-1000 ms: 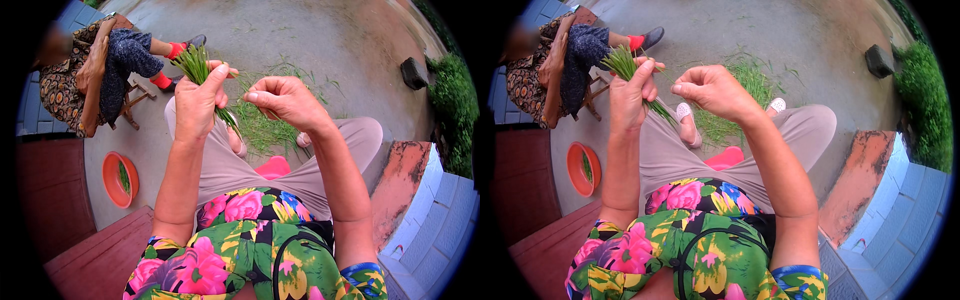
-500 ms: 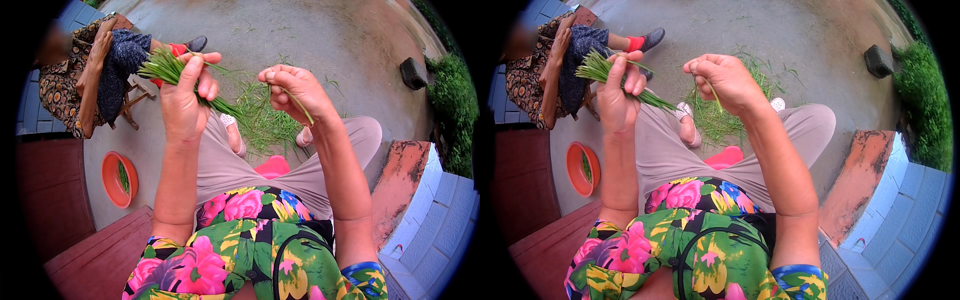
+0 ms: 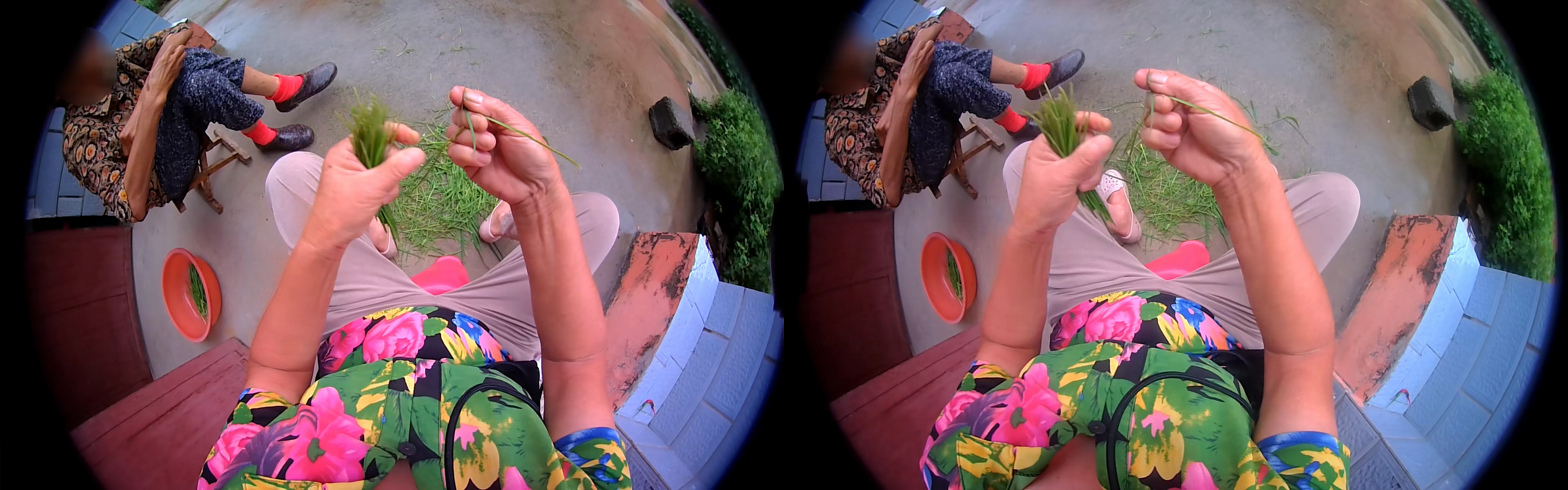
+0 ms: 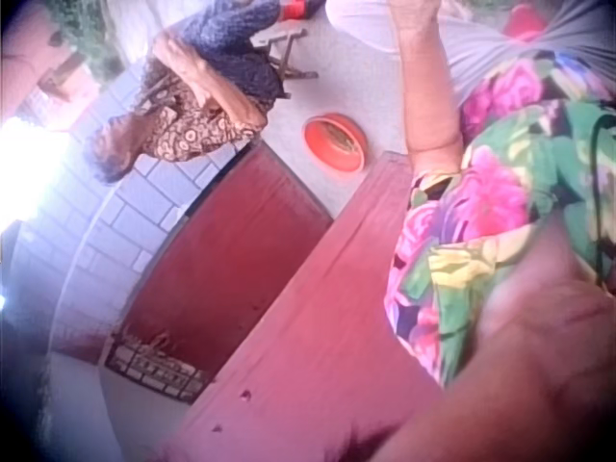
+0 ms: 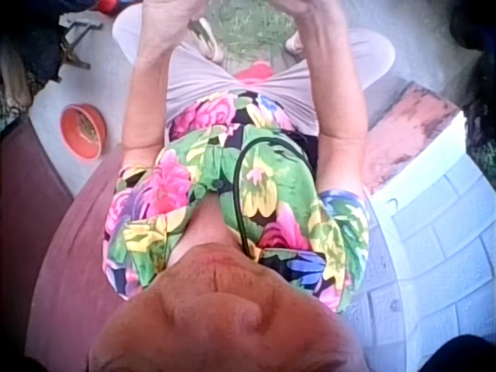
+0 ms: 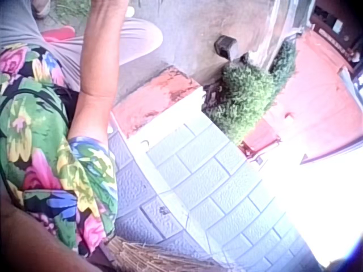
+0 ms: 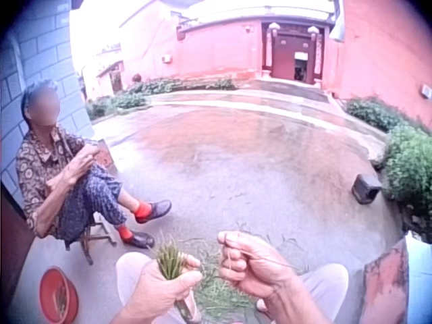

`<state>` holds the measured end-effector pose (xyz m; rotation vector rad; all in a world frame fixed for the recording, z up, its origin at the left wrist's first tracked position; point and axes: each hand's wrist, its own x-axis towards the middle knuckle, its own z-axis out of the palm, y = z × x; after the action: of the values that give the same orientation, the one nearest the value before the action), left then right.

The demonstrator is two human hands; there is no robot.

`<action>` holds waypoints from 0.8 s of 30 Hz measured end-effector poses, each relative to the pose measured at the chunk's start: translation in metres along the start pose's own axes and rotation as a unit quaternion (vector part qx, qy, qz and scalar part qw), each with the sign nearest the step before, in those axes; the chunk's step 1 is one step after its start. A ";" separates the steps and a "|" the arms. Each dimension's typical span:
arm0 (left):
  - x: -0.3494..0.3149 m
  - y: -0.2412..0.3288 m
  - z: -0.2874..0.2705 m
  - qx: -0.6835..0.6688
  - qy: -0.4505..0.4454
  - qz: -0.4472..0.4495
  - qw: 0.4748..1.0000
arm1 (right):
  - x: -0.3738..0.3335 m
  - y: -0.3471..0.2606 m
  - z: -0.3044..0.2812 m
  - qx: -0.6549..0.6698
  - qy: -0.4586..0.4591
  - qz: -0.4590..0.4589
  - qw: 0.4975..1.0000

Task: The person holds a bundle of green grass stalks in one hand while using the other hand to pull out individual blades, one at a time, and place them onto a pile on the ground.

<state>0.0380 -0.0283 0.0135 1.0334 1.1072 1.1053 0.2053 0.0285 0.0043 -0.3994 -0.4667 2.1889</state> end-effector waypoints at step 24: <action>0.005 0.006 -0.003 -0.122 -0.004 -0.102 0.987 | -0.008 0.007 0.001 -0.284 0.124 -0.097 0.946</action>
<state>0.0345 -0.0227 0.0179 0.7156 1.0175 1.0396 0.2047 0.0184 0.0029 -0.8869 -0.9530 1.7535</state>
